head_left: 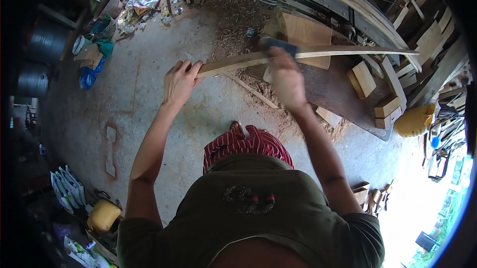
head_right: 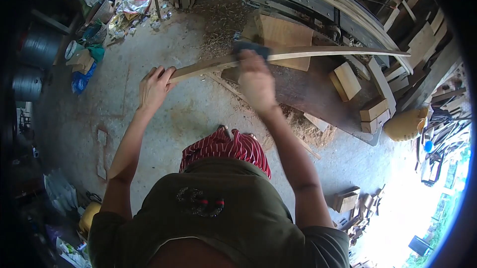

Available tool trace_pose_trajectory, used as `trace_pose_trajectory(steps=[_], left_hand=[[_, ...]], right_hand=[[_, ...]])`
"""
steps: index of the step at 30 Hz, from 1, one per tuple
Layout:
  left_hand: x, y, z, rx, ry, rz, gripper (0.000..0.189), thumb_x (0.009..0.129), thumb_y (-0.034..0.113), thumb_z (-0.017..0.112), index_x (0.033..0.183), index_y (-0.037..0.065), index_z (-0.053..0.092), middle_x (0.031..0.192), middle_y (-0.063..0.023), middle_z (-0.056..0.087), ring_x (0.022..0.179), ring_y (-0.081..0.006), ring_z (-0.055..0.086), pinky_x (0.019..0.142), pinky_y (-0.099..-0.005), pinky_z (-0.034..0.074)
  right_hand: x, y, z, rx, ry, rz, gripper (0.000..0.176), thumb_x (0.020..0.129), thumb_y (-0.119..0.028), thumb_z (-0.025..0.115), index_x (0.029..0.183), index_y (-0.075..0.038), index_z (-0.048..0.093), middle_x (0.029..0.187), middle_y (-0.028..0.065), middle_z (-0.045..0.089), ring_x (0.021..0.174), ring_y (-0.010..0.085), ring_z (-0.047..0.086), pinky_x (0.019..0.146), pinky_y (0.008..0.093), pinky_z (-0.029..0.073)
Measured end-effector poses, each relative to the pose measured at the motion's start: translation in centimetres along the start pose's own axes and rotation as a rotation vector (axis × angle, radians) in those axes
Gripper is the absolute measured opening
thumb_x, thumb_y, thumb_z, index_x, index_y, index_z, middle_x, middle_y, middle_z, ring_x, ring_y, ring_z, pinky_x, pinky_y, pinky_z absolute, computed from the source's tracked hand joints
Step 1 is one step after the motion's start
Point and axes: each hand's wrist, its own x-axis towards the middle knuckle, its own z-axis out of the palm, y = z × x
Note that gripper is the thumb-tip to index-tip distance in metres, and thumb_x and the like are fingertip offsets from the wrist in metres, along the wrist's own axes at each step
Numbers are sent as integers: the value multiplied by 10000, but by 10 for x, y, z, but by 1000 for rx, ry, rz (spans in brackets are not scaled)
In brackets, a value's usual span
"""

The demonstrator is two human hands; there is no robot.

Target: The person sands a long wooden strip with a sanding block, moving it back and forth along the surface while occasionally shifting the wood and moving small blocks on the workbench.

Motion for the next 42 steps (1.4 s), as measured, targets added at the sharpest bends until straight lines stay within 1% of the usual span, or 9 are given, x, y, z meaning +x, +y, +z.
trace_pose_trajectory(steps=[6,9,11,16,21,23,30,36,42], left_hand=[[-5,6,-1,-51,3,-70,384,818,429,719,963,77,674,826,-46,594,771,-230,618,644,-363,531],[1,9,2,-78,-7,-97,420,822,472,707,932,68,676,825,-45,595,773,-231,614,659,-366,525],[-1,6,-2,-79,-15,-103,417,816,471,712,919,69,673,822,-45,596,774,-232,611,667,-370,523],[-6,9,4,-85,21,-92,428,805,477,717,890,65,642,837,-39,583,780,-234,597,662,-369,514],[-9,10,12,-53,35,-104,444,786,500,717,863,71,633,810,-42,571,776,-235,593,657,-374,508],[-9,9,14,-48,24,-86,444,784,504,713,847,73,630,797,-44,569,775,-235,593,655,-378,507],[-1,3,11,-46,-2,-110,441,784,504,710,818,72,627,774,-45,590,749,-232,605,641,-372,521],[12,-10,3,-8,26,-62,450,793,521,702,813,78,629,774,-30,601,705,-213,615,581,-345,528],[15,-7,9,-97,-21,-15,448,819,513,685,821,65,657,772,-37,631,691,-225,636,585,-353,524]], right_hand=[[-6,64,10,-427,110,53,312,880,-102,554,1147,46,624,1259,190,612,1250,297,541,1078,370,420],[12,-31,26,798,-32,296,417,940,-173,446,1298,23,529,1363,155,546,1336,231,449,1164,366,291],[27,-90,19,37,43,-254,424,889,-129,464,1267,45,547,1334,173,562,1295,264,496,1138,376,338],[35,-34,-22,-100,-348,98,344,829,-94,553,1147,9,636,1176,163,652,1163,255,599,1016,358,465],[35,41,-2,-222,-2,150,212,808,-88,621,999,-68,712,1037,102,710,1047,195,661,797,315,562],[57,-11,-10,25,-482,262,168,800,-103,600,923,-62,706,1012,145,705,1011,242,672,902,352,515],[25,-58,2,283,56,-225,389,842,-36,503,1208,68,581,1292,211,581,1270,314,520,1108,404,381],[-154,51,-57,844,438,725,422,976,-157,383,1297,49,563,1432,124,494,1331,229,435,1148,398,263],[-303,94,-80,168,525,1743,420,1048,-202,378,1246,128,547,1206,220,634,1024,268,631,944,393,478]])
